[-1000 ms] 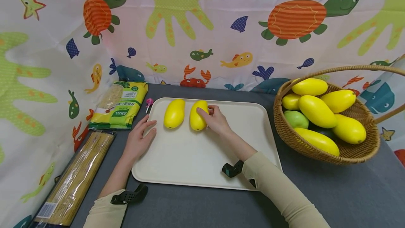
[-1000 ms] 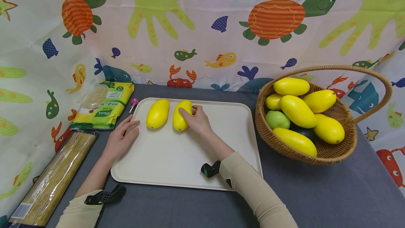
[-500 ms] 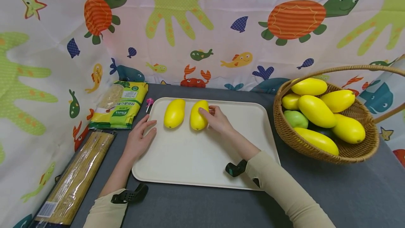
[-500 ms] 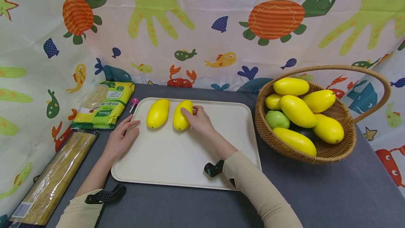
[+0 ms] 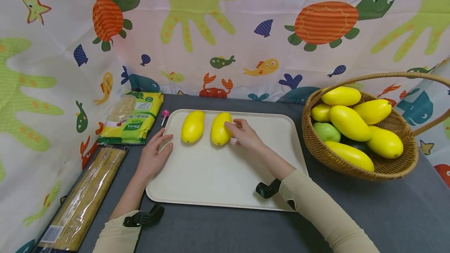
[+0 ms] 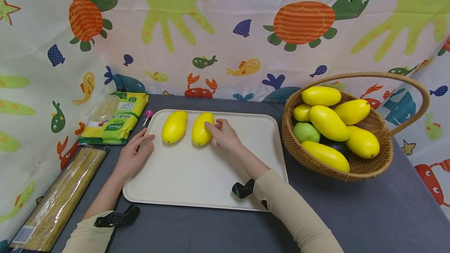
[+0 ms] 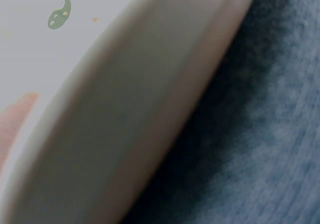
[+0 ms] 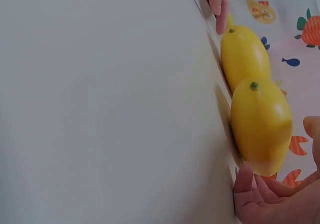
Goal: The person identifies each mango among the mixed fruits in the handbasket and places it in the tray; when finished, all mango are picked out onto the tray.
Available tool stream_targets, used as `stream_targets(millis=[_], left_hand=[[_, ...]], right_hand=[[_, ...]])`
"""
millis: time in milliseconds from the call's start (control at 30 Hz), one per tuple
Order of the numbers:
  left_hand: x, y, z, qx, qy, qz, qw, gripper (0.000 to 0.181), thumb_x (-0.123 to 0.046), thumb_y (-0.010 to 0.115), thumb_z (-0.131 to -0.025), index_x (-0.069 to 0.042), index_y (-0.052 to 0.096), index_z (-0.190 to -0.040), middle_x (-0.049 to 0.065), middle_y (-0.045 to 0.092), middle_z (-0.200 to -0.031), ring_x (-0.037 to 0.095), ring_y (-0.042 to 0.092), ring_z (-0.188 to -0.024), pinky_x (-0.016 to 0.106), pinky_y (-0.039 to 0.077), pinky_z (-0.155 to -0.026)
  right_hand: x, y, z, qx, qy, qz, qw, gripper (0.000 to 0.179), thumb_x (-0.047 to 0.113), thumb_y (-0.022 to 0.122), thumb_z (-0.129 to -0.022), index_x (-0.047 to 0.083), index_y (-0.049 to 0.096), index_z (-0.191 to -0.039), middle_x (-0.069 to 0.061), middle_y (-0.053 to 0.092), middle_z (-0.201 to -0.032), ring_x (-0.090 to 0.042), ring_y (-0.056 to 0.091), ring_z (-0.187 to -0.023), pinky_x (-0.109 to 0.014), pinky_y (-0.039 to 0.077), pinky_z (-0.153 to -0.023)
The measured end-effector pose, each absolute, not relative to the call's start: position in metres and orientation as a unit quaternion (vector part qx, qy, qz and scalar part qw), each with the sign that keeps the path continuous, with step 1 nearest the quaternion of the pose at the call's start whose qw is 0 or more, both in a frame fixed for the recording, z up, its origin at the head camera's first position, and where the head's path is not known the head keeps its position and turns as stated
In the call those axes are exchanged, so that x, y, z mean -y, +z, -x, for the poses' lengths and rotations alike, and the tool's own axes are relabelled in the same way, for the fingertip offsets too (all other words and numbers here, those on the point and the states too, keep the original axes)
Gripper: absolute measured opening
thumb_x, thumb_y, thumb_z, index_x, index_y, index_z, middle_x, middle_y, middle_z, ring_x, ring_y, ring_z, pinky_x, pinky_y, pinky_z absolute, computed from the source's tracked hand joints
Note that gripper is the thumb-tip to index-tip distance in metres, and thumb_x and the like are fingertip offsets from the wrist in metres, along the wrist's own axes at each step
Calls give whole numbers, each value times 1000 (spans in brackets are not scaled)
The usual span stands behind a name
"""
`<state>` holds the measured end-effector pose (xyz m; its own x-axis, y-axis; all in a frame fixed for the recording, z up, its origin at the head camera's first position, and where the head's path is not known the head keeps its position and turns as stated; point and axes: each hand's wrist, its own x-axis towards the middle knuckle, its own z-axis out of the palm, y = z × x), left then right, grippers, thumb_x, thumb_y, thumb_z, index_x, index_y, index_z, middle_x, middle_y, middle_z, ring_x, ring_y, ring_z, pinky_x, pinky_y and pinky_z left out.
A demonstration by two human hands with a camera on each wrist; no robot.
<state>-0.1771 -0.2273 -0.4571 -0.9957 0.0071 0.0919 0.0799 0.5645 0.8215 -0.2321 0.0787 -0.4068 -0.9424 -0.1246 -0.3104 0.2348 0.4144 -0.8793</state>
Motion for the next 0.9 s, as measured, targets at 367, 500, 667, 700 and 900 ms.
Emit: stream_targets(millis=[367, 500, 667, 700, 900], left_hand=[[226, -458, 177, 889, -456, 20, 40, 41, -28, 58, -99, -9, 58, -135, 6, 28, -158, 32, 25, -144, 53, 32, -110], [227, -459, 177, 890, -454, 22, 43, 41, -28, 58, -99, -8, 58, -135, 6, 29, -158, 32, 26, -144, 53, 32, -110], [228, -460, 177, 889, -455, 25, 45, 41, -28, 58, -99, -8, 58, -135, 7, 29, -158, 32, 26, -144, 54, 32, -110], [228, -460, 177, 889, -456, 25, 45, 41, -28, 58, -99, -8, 58, -135, 7, 29, -158, 32, 26, -144, 54, 32, -110], [226, -459, 177, 888, -456, 26, 44, 41, -28, 58, -99, -8, 58, -134, 7, 29, -158, 32, 26, -144, 53, 32, -109]], right_hand=[[-111, -384, 207, -810, -571, 40, 129, 29, 27, 56, -100, 7, 64, -119, -13, 64, -116, -35, 58, -102, -42, 52, -85], [-124, -369, 195, -806, -572, 63, 137, 27, 25, 56, -100, 5, 65, -116, -12, 66, -111, -38, 57, -103, -34, 52, -82], [-150, -349, 180, -810, -561, 110, 129, 25, 23, 56, -100, 4, 65, -114, -10, 66, -105, -36, 58, -96, -29, 53, -77], [-156, -345, 177, -813, -555, 125, 122, 25, 22, 56, -100, 4, 65, -114, -11, 66, -103, -33, 59, -94, -30, 53, -76], [-203, -315, 164, -861, -466, 197, 48, 19, 18, 58, -99, 6, 66, -111, -9, 68, -98, -21, 62, -80, -27, 56, -71]])
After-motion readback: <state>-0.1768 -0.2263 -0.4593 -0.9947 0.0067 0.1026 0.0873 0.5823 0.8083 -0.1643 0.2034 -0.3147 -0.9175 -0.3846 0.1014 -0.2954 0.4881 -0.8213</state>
